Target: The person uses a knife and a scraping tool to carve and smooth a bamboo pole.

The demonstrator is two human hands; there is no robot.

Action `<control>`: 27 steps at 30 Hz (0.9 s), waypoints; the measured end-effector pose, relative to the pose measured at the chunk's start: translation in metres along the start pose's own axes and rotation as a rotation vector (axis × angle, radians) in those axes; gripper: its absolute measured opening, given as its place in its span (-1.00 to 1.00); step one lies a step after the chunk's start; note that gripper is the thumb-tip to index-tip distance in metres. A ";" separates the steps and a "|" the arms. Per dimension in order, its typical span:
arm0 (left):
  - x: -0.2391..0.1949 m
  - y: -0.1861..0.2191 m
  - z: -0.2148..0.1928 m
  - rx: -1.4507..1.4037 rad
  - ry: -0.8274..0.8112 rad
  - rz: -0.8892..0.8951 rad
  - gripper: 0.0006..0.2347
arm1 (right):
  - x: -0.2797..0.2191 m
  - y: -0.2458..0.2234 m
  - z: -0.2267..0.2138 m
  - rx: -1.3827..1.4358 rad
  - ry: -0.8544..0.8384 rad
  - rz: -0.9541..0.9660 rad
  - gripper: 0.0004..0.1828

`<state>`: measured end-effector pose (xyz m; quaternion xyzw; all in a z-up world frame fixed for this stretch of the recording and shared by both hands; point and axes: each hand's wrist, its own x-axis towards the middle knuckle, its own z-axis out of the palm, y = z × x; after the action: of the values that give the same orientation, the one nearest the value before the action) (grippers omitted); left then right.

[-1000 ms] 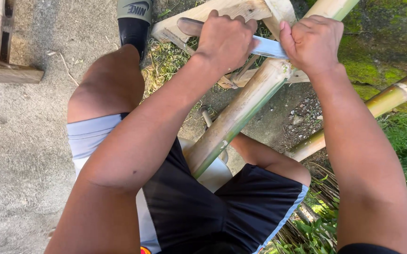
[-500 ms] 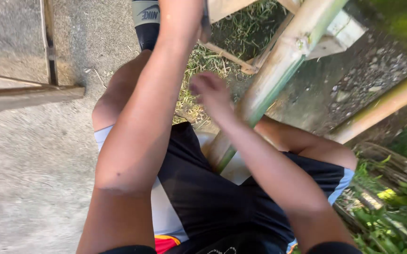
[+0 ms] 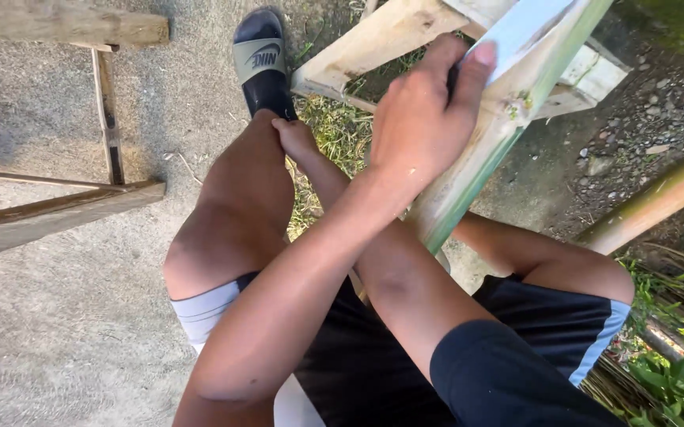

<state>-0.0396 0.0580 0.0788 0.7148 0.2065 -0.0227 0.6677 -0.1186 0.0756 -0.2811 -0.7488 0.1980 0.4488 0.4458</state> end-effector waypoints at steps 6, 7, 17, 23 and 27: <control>0.017 -0.048 0.004 -0.085 0.002 0.216 -0.79 | -0.073 -0.056 -0.037 0.151 0.206 -0.445 -0.36; 0.022 -0.047 0.001 -0.094 -0.001 0.229 -0.79 | -0.117 -0.067 -0.062 0.146 0.218 -0.456 -0.36; 0.022 -0.048 0.034 -0.700 -0.112 0.250 -0.86 | -0.371 -0.085 -0.219 0.043 0.463 -0.910 -0.83; -0.029 -0.044 0.091 -0.693 -0.210 0.235 -0.83 | -0.334 -0.086 -0.259 -0.209 0.590 -0.823 -0.59; -0.016 -0.044 0.091 -0.082 0.004 0.567 -0.80 | -0.343 -0.075 -0.278 0.427 0.351 -0.644 -0.71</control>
<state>-0.0466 -0.0327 0.0325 0.7166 0.0004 0.1750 0.6752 -0.1066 -0.1556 0.1025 -0.7283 0.1153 0.1010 0.6679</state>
